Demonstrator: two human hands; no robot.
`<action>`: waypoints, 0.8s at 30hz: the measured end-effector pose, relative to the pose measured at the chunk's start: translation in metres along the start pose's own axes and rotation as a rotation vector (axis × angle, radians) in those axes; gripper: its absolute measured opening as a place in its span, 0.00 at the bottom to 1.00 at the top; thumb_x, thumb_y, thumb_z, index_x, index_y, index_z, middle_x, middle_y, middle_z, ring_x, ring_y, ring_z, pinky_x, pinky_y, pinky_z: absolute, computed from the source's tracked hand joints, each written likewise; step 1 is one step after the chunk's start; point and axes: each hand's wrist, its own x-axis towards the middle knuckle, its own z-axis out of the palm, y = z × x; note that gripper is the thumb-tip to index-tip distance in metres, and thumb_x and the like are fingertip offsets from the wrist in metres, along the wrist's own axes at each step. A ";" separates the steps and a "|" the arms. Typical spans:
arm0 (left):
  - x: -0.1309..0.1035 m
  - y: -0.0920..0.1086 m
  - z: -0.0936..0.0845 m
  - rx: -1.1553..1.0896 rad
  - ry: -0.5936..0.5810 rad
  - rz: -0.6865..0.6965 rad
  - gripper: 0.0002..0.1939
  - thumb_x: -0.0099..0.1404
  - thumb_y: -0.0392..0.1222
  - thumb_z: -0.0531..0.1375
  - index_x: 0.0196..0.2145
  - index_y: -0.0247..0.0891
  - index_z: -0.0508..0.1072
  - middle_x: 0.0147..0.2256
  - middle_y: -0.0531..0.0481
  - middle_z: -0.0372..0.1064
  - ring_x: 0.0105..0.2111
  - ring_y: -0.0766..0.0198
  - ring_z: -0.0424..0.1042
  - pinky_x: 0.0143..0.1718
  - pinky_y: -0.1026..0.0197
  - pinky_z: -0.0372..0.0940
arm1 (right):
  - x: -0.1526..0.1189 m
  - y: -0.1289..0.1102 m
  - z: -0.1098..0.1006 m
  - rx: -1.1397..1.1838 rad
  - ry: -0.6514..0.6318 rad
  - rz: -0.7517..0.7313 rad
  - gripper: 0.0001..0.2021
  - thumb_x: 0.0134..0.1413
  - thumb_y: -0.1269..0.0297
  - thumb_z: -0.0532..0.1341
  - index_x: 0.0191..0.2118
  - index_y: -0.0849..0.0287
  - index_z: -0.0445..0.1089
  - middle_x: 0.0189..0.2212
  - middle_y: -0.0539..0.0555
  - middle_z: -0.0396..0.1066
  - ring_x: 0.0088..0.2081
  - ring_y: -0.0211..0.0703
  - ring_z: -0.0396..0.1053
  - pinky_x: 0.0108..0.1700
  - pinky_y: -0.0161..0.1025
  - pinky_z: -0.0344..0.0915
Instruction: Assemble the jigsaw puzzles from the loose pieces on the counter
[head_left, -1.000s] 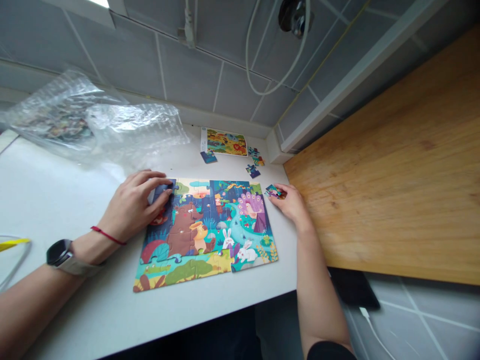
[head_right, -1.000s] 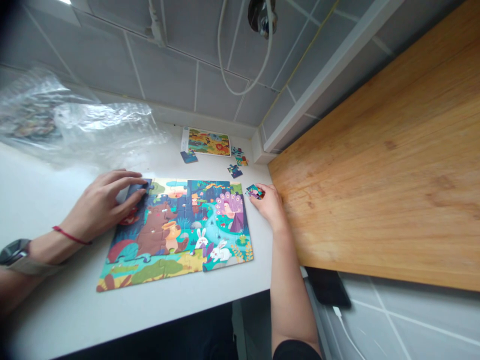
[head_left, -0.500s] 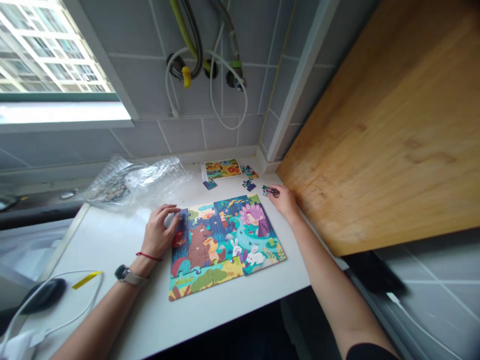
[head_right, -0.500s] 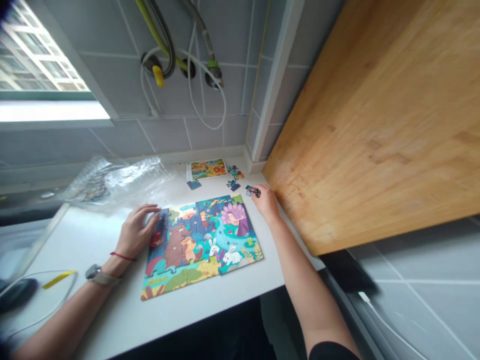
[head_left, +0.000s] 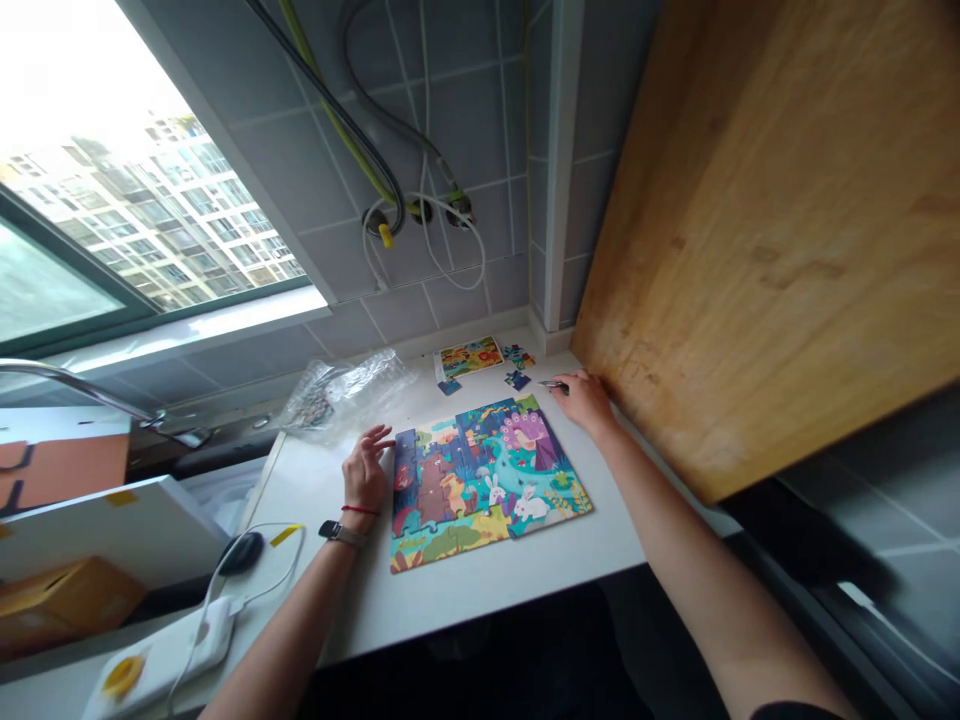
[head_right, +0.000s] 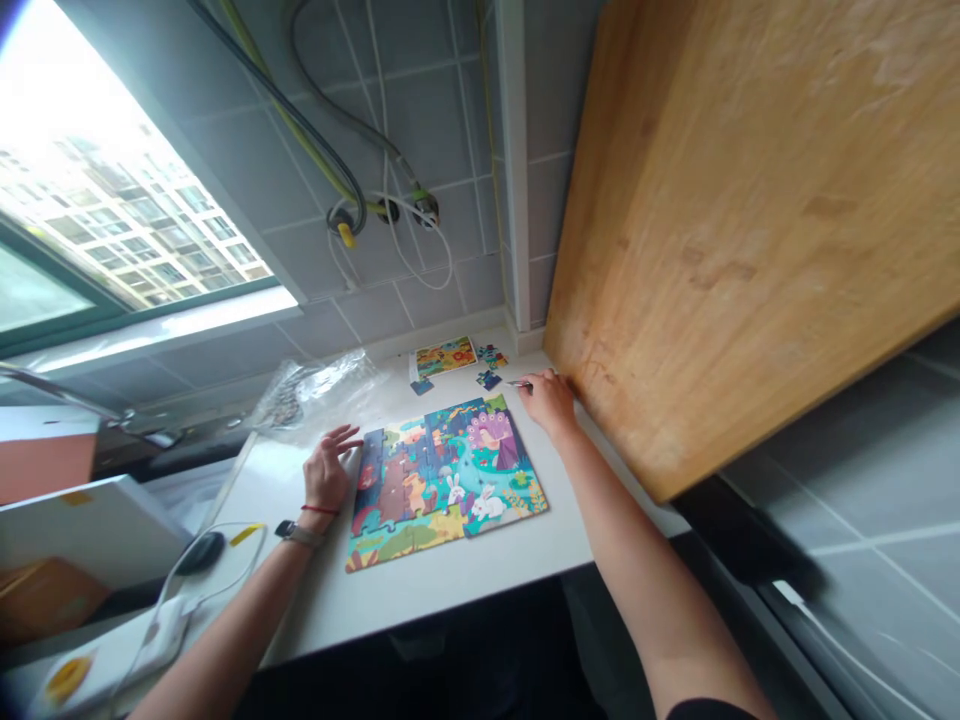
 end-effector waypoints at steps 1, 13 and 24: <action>0.000 0.001 0.000 0.006 -0.008 0.009 0.33 0.82 0.57 0.35 0.53 0.35 0.74 0.49 0.37 0.81 0.39 0.56 0.84 0.41 0.54 0.78 | 0.000 -0.001 0.000 -0.003 -0.003 0.000 0.16 0.68 0.62 0.60 0.53 0.57 0.82 0.48 0.63 0.80 0.50 0.54 0.76 0.58 0.46 0.68; 0.011 -0.009 0.009 0.195 -0.117 0.153 0.30 0.79 0.55 0.43 0.40 0.42 0.82 0.47 0.42 0.83 0.53 0.50 0.79 0.60 0.44 0.70 | -0.007 -0.020 -0.005 0.001 -0.013 -0.013 0.27 0.65 0.50 0.65 0.64 0.56 0.75 0.60 0.67 0.72 0.62 0.65 0.68 0.64 0.55 0.66; 0.012 -0.014 0.014 0.268 -0.150 0.200 0.19 0.72 0.52 0.55 0.45 0.43 0.84 0.51 0.43 0.82 0.55 0.44 0.76 0.62 0.38 0.68 | -0.030 -0.054 -0.008 -0.004 -0.570 -0.262 0.44 0.49 0.36 0.72 0.71 0.41 0.66 0.78 0.55 0.47 0.78 0.78 0.35 0.74 0.76 0.34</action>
